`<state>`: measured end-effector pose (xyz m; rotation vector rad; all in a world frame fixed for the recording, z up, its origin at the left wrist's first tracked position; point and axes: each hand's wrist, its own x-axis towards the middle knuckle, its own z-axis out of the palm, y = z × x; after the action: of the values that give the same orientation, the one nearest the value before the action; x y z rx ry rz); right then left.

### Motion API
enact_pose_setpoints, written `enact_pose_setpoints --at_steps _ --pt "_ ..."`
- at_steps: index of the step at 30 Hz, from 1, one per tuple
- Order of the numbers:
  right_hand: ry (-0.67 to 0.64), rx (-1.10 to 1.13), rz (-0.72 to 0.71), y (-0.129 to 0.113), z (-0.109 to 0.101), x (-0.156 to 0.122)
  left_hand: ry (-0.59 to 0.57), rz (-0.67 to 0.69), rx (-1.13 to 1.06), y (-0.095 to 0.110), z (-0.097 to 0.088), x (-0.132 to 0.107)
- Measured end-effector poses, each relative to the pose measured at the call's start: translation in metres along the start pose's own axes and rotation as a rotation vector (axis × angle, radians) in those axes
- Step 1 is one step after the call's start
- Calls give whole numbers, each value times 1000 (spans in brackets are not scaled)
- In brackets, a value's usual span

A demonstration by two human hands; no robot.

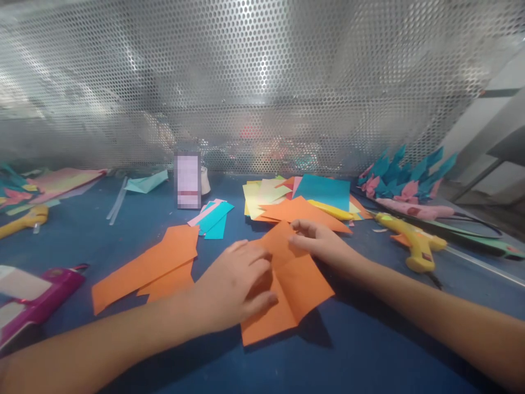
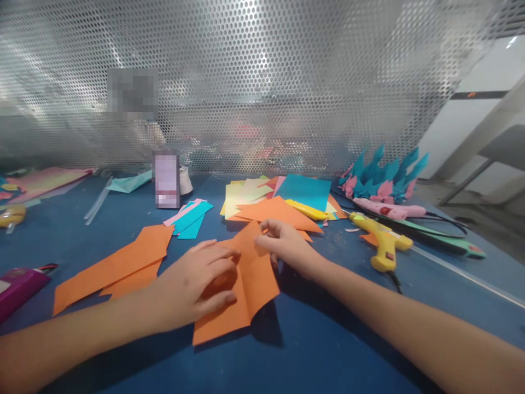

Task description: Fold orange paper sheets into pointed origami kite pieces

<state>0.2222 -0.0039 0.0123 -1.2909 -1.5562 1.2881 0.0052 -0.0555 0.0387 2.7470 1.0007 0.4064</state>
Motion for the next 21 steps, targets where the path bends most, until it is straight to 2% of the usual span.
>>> enact_pose_setpoints --at_steps 4,8,14,21 --pt "48 -29 -33 5 0 4 -85 43 -34 0 6 -3" --pt "-12 -33 -85 4 2 2 -127 73 57 0 6 -5" --pt "69 -380 -385 1 3 -5 -154 4 96 8 1 -7" --pt "50 -379 -428 0 6 -9 -140 -44 53 17 -2 -4"
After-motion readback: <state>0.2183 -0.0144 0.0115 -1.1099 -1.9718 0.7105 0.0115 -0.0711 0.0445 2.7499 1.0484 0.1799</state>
